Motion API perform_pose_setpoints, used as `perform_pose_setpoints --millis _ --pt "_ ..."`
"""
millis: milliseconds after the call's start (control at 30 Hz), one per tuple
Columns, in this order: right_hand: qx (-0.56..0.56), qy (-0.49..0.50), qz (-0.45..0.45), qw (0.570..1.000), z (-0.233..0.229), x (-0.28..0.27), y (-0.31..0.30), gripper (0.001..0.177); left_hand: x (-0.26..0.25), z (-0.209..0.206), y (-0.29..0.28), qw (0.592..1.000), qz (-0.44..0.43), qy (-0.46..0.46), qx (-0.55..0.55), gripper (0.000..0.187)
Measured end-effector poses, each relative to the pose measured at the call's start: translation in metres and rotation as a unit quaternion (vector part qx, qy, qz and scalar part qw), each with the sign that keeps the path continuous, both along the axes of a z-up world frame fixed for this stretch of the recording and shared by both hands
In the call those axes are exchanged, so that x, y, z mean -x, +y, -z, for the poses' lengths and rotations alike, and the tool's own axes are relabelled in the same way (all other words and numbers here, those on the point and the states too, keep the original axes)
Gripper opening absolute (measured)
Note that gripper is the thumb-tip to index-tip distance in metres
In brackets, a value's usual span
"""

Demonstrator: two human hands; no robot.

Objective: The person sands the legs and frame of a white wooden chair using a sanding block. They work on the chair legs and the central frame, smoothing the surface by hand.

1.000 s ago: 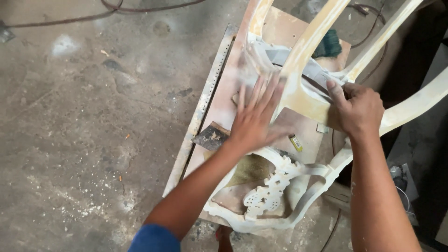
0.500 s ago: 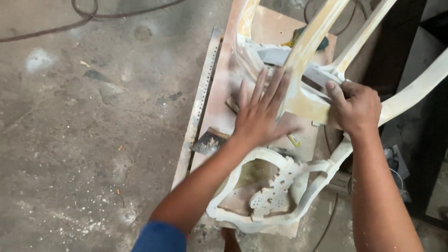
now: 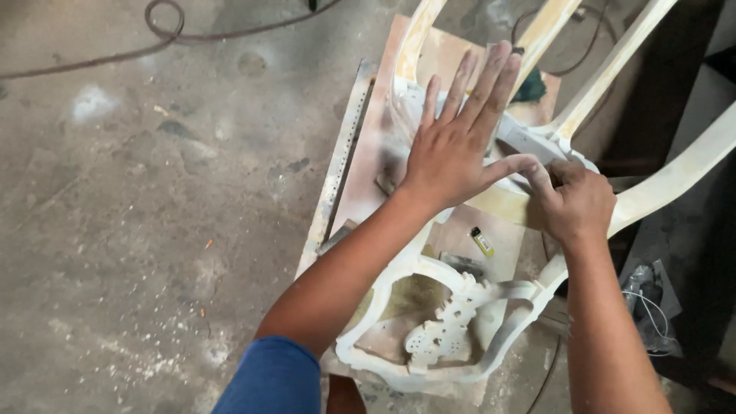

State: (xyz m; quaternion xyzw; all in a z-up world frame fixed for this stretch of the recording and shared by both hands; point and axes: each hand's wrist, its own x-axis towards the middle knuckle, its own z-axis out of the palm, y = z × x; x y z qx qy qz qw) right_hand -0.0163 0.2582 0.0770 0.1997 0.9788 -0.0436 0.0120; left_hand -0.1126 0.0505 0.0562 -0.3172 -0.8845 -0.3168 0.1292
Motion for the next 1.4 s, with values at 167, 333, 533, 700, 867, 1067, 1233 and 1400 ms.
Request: perform_pose_setpoints --millis 167,333,533,700,867,1067,1233,1400 --pt "-0.020 -0.031 0.002 0.999 0.004 0.005 -0.014 0.074 -0.078 0.046 -0.041 0.967 -0.037 -0.001 0.252 0.126" --pt "-0.036 -0.047 0.001 0.998 0.010 0.014 -0.015 0.074 -0.017 -0.013 -0.018 0.968 -0.092 0.045 0.230 0.122" --pt "0.001 -0.065 0.023 0.998 -0.002 0.014 -0.018 0.078 -0.067 0.033 -0.027 0.960 -0.090 0.028 0.263 0.134" --pt "-0.057 -0.041 -0.028 0.997 0.007 0.007 -0.016 0.068 -0.034 -0.004 -0.019 0.954 -0.101 0.009 0.282 0.124" --pt "-0.041 -0.011 -0.032 0.999 0.009 0.006 -0.004 0.067 -0.069 0.028 -0.034 0.950 -0.014 -0.046 0.309 0.132" --pt "-0.054 0.020 -0.058 0.997 0.012 0.004 -0.005 0.070 -0.058 0.020 -0.018 0.958 -0.022 -0.032 0.284 0.127" --pt "-0.043 0.048 -0.076 0.995 0.012 0.004 -0.004 0.071 -0.082 0.036 -0.030 0.945 0.004 -0.048 0.324 0.129" --pt "-0.052 0.028 -0.066 0.996 0.014 0.005 -0.006 0.066 -0.057 0.023 -0.016 0.975 -0.083 0.064 0.196 0.130"
